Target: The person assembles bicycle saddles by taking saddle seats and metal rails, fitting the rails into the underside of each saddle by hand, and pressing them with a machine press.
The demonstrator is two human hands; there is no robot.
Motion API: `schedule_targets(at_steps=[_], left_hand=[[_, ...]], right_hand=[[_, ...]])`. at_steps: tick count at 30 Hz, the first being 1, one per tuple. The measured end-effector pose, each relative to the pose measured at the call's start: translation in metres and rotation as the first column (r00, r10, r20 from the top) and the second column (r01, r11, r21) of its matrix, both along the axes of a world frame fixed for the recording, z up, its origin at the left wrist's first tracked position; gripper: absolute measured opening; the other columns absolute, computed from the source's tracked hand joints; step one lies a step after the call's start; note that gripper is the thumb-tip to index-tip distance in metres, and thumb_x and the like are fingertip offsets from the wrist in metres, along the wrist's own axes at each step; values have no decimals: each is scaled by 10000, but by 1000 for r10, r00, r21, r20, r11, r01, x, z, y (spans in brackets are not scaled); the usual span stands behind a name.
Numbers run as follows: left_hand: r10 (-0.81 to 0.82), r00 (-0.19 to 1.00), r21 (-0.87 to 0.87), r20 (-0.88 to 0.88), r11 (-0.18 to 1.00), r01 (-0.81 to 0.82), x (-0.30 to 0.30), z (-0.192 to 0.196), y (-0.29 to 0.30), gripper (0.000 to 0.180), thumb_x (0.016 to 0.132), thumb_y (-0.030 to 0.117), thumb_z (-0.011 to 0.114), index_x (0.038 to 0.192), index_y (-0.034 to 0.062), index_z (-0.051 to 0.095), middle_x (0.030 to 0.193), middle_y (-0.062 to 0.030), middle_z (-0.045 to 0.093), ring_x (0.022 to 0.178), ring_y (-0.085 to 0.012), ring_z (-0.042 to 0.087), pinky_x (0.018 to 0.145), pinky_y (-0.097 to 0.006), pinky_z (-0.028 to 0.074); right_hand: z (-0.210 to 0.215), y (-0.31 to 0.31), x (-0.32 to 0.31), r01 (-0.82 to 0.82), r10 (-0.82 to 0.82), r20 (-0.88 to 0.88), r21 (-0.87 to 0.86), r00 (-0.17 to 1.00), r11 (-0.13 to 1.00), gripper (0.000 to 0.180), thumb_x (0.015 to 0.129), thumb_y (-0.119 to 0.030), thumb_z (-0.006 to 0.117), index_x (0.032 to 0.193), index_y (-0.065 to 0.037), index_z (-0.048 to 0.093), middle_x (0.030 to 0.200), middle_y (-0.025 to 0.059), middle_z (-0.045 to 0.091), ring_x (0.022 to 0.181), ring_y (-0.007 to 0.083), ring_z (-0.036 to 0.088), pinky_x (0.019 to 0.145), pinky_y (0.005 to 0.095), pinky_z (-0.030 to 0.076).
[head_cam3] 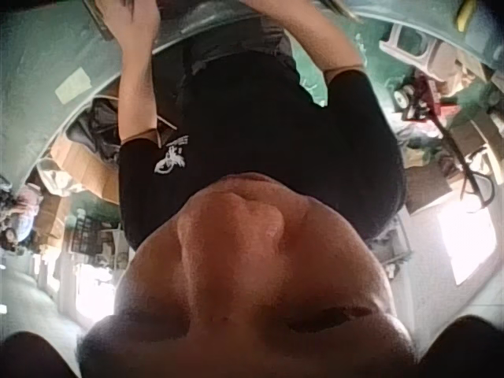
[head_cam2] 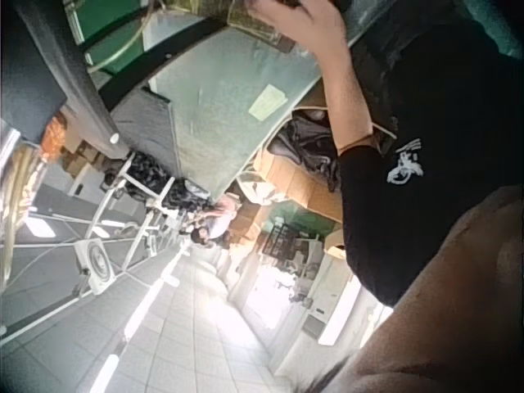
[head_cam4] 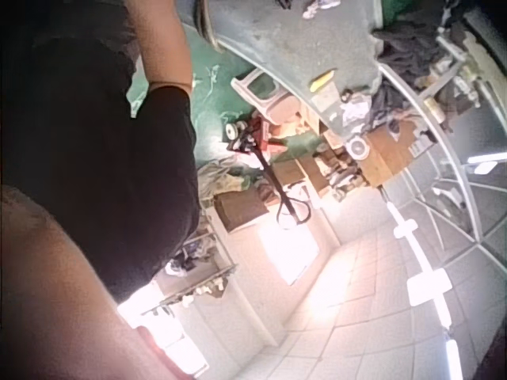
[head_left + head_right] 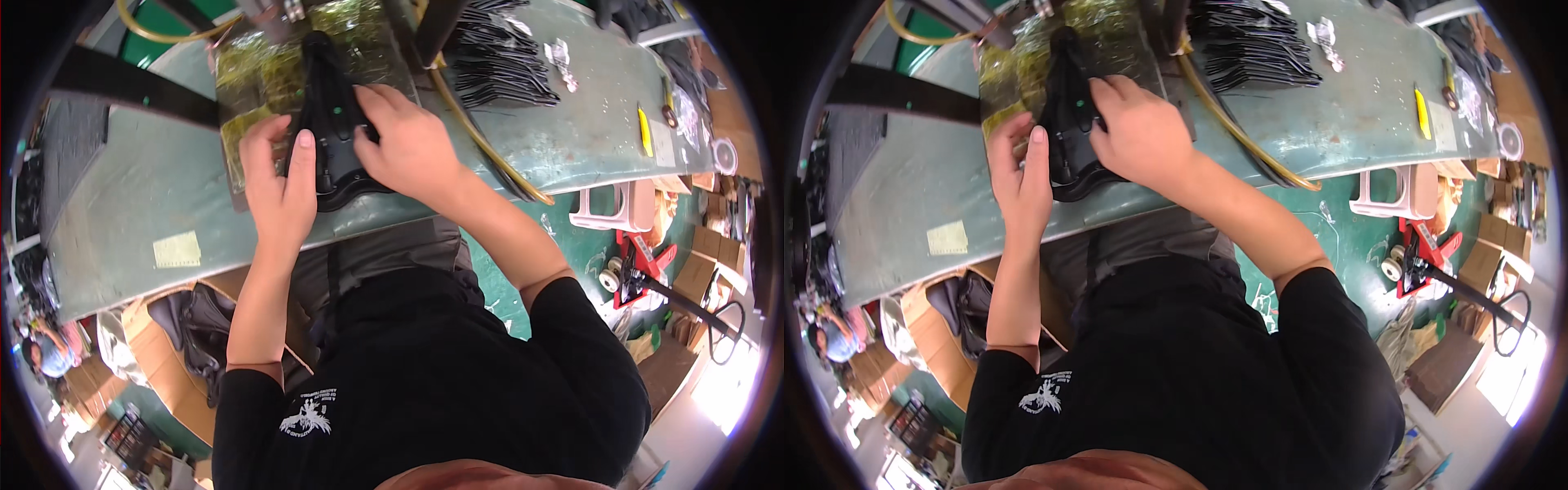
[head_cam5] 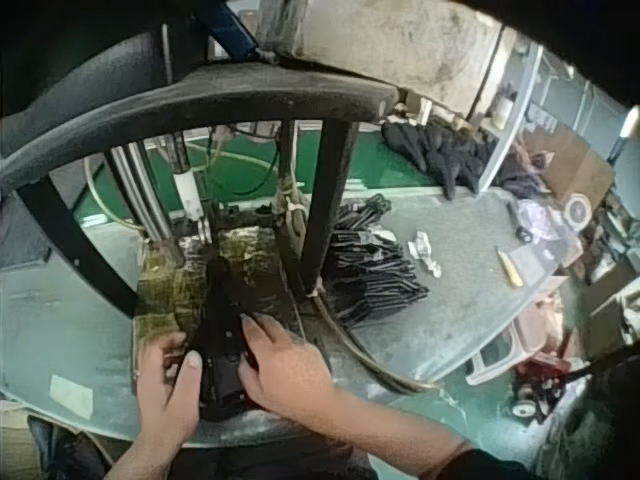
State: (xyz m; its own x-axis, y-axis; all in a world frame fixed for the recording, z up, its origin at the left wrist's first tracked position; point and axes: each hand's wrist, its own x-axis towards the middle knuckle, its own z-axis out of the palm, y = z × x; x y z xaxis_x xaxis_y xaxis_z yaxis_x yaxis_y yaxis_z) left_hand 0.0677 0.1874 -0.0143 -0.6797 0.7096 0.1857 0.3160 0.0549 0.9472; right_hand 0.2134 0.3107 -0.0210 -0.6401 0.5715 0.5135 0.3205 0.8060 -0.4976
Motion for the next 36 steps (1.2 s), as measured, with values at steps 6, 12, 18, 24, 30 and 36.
schedule_targets(at_steps=[6,12,18,24,30,36], left_hand=[[91,673,83,-734,996,-45,-37,-17,58,264,909,183,764,757,19,624,1096,-155,727,873,-368,702,734,-435,558],[138,685,140,-716,989,-54,-45,-24,69,221,919,185,755,821,28,635,1096,-132,727,856,-340,710,698,-418,561],[194,683,186,-704,979,-86,-45,-25,61,347,888,254,796,1113,45,634,1229,-192,669,1085,-385,678,890,-439,549],[36,831,-165,-556,974,-153,-43,-10,53,509,850,285,801,1255,28,632,1240,-220,669,1148,-442,642,1013,-475,503],[-216,973,-142,81,964,226,-65,5,16,534,852,153,746,1336,-48,644,1205,-135,732,1086,-219,691,980,-323,521],[-620,520,286,587,760,583,4,28,-3,574,979,323,729,1385,-64,606,1188,-132,734,989,-195,727,893,-314,567]], right_hand=[[-12,36,-50,70,-69,-32,41,997,997,440,779,-210,738,1168,-20,658,984,148,677,795,349,719,673,455,600],[-17,43,-60,133,-118,-181,74,976,988,449,832,-263,759,1197,-21,661,1060,146,706,833,357,722,705,439,600],[-14,34,-53,119,-118,-270,-12,956,993,661,903,-445,750,1285,71,593,1104,245,693,953,422,712,794,453,597],[-4,28,-38,68,-123,-145,-339,982,938,681,958,-437,696,1399,62,555,1246,300,674,1116,462,680,959,474,552],[25,34,35,-299,274,-215,-96,938,949,644,745,-9,564,1389,12,594,1271,232,687,1187,436,659,1081,471,512],[-53,22,97,-277,-297,-554,-727,778,628,698,768,-116,802,1414,-42,548,1068,89,662,1082,248,648,1021,374,503]])
